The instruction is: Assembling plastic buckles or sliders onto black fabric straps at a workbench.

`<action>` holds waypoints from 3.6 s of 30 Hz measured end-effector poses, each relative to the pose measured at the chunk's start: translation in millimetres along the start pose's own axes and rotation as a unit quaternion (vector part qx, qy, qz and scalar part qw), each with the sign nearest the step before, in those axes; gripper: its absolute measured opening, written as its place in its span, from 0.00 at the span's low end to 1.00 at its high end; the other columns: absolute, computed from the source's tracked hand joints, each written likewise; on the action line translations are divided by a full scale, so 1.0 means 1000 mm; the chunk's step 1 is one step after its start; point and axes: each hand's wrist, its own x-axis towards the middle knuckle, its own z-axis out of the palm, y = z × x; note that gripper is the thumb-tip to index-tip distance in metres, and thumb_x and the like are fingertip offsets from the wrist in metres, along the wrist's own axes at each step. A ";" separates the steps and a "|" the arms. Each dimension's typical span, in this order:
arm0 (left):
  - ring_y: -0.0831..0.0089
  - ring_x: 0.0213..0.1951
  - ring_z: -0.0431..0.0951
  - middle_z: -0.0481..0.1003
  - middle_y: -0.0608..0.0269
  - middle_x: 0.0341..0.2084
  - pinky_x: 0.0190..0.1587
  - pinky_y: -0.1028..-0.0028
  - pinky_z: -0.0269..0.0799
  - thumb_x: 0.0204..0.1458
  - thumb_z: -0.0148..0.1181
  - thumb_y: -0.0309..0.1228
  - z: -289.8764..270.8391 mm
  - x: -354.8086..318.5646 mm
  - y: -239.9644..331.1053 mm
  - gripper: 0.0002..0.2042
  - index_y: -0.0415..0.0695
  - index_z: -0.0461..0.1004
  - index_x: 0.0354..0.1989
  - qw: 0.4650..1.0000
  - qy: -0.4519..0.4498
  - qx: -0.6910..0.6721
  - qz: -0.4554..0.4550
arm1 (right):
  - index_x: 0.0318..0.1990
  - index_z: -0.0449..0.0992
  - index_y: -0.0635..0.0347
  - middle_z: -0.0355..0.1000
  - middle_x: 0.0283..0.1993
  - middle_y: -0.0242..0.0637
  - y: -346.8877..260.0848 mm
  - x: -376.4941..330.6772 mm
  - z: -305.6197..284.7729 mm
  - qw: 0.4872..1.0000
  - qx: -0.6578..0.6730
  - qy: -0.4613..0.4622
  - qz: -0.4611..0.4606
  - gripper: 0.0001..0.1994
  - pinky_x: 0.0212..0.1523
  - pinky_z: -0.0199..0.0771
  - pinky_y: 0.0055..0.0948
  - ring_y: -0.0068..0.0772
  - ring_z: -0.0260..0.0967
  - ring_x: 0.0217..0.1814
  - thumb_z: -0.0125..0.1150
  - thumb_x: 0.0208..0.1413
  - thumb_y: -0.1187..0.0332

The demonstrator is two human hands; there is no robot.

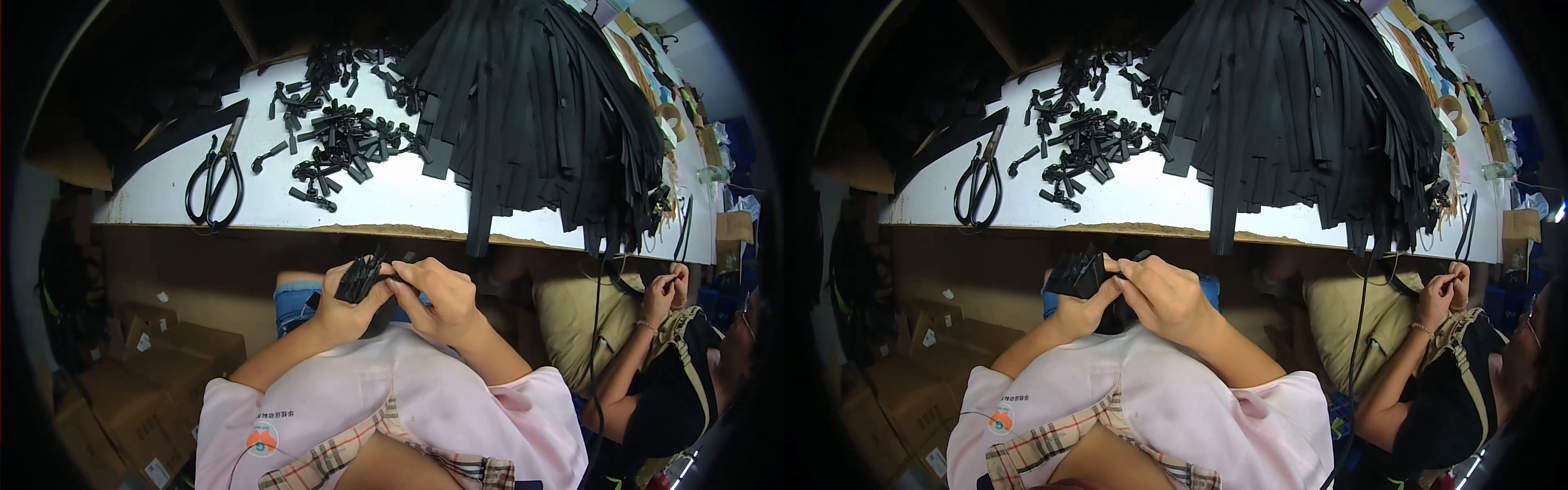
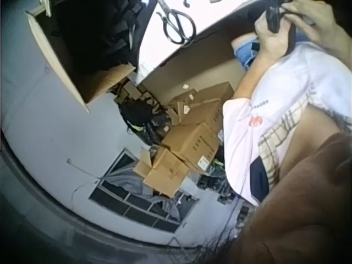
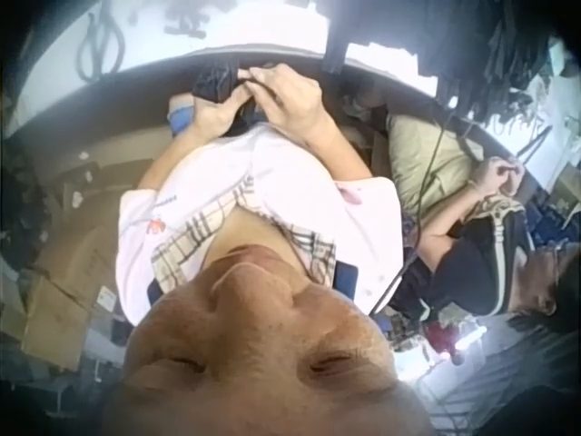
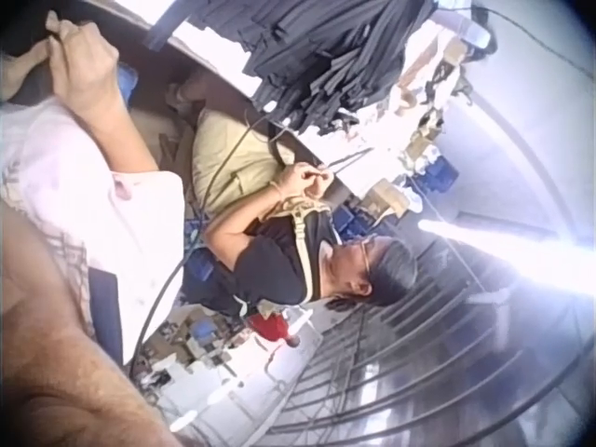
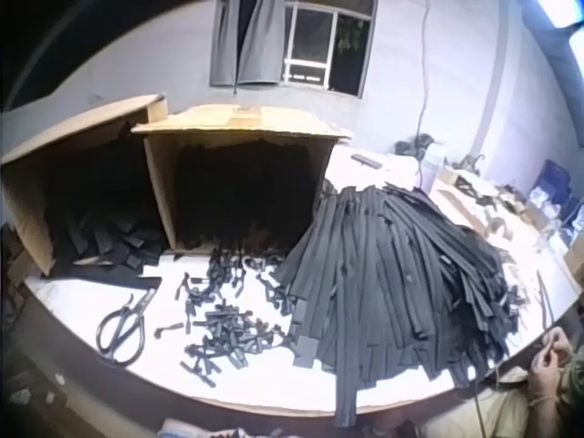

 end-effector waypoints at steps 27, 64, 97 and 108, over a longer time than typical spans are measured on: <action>0.66 0.18 0.72 0.69 0.52 0.15 0.20 0.73 0.64 0.43 0.52 0.24 0.006 0.035 -0.020 0.05 0.36 0.65 0.21 0.954 0.083 0.289 -0.019 | 0.24 0.60 0.57 0.55 0.18 0.27 0.033 -0.031 0.038 0.508 0.679 0.094 0.522 0.07 0.11 0.47 0.16 0.16 0.46 0.12 0.42 0.53 0.69; 0.84 0.15 0.62 0.66 0.67 0.17 0.16 0.85 0.57 0.44 0.57 0.28 -0.013 0.008 0.010 0.09 0.39 0.67 0.32 0.952 0.015 -0.259 -0.161 | 0.29 0.68 0.68 0.66 0.23 0.31 -0.005 0.006 0.007 0.895 0.279 0.015 0.348 0.05 0.23 0.61 0.16 0.17 0.62 0.23 0.56 0.45 0.76; 0.75 0.14 0.70 0.67 0.63 0.12 0.16 0.80 0.65 0.47 0.54 0.40 -0.024 0.010 -0.002 0.14 0.39 0.67 0.22 0.922 0.147 -0.289 -0.211 | 0.28 0.68 0.63 0.66 0.19 0.40 0.017 0.063 0.017 0.982 -0.116 -0.139 0.062 0.08 0.17 0.63 0.30 0.41 0.65 0.17 0.57 0.37 0.76; 0.83 0.24 0.67 0.67 0.69 0.19 0.30 0.82 0.65 0.47 0.55 0.32 -0.011 0.013 0.012 0.09 0.37 0.69 0.27 0.974 0.119 -0.172 -0.086 | 0.26 0.69 0.70 0.68 0.24 0.55 0.088 0.125 0.021 0.900 -0.325 -0.109 0.267 0.11 0.34 0.67 0.40 0.54 0.67 0.31 0.55 0.39 0.68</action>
